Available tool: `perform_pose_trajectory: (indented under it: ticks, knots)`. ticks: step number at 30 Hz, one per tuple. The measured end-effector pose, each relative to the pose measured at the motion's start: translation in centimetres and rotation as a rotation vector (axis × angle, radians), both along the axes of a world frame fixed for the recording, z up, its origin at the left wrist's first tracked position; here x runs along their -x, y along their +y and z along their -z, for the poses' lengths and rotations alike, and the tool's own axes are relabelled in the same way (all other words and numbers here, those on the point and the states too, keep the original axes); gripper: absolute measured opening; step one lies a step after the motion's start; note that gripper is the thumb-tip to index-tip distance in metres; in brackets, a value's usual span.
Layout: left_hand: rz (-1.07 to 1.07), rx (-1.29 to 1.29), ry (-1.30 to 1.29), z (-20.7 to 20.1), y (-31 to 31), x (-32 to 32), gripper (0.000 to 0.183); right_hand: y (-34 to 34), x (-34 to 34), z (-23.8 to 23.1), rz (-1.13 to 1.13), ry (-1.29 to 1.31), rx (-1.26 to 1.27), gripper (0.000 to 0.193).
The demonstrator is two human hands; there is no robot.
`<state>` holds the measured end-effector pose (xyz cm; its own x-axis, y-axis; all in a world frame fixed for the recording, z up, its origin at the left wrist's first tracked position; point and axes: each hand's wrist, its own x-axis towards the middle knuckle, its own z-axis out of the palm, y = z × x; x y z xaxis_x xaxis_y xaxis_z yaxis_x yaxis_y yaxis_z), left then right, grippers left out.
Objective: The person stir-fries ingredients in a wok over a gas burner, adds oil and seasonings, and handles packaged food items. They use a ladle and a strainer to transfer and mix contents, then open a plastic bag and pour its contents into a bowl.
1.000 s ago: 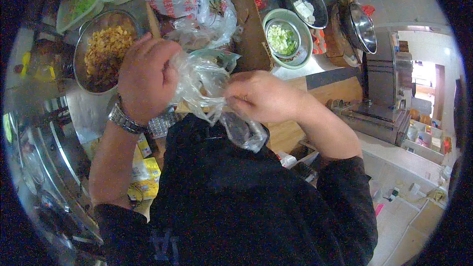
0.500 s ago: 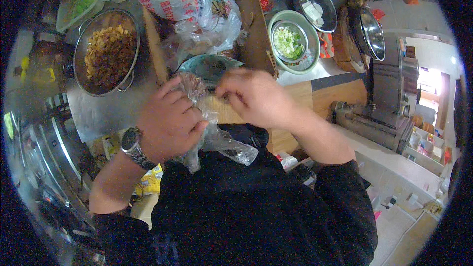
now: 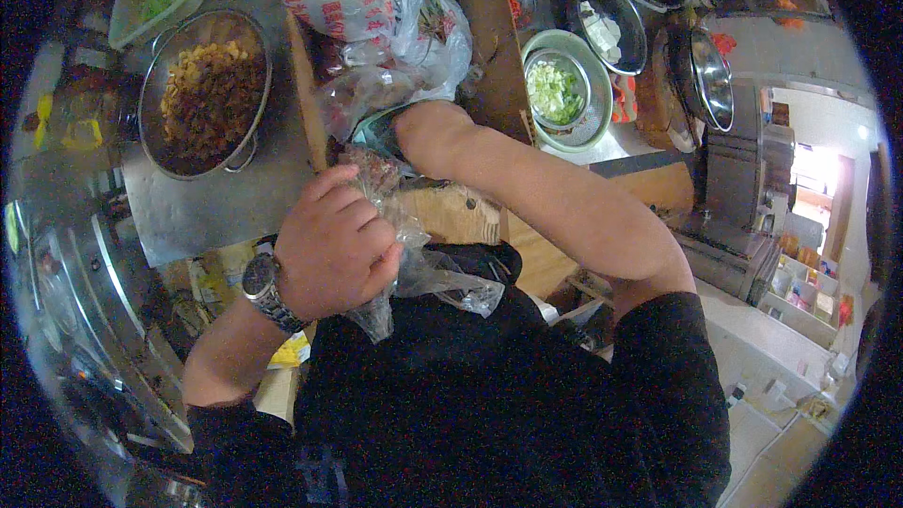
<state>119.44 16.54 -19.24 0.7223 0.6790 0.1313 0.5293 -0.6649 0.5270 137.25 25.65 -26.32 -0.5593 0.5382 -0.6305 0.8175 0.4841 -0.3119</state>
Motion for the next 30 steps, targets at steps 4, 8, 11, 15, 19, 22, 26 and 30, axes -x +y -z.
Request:
perform_pose_trajectory:
  ticks: [4,8,11,15,19,22,26,30]
  knots:
    - [-0.015,0.001,-0.009,0.0,-0.1,0.3,0.014,0.1,0.2,0.6,0.054,0.062,-0.049,0.020]
    - [-0.028,-0.028,-0.037,0.1,-0.2,0.2,0.013,-0.3,-1.6,-0.2,0.057,0.204,-0.039,0.019]
    - [-0.024,-0.022,-0.016,0.2,-0.3,0.1,0.013,-0.3,-2.6,-0.9,0.146,0.278,0.007,0.020]
    - [-0.025,-0.035,-0.026,0.3,-0.3,0.3,0.014,-0.1,-2.6,-1.0,0.026,0.217,0.064,0.021]
    - [-0.022,-0.030,-0.025,0.5,-0.5,0.3,0.013,-0.3,-2.6,-0.3,0.132,0.162,-0.028,0.020]
    - [-0.021,-0.040,-0.031,0.5,-0.5,0.1,0.013,-0.1,-3.2,-0.3,0.151,0.193,-0.128,0.019]
    - [-0.010,-0.040,-0.044,0.5,-0.5,0.0,0.015,0.8,-3.5,-0.8,0.185,0.238,-0.046,0.017]
    - [-0.016,-0.052,-0.028,0.5,-0.5,0.0,0.013,1.1,-2.1,-0.9,-0.231,0.013,0.110,0.020]
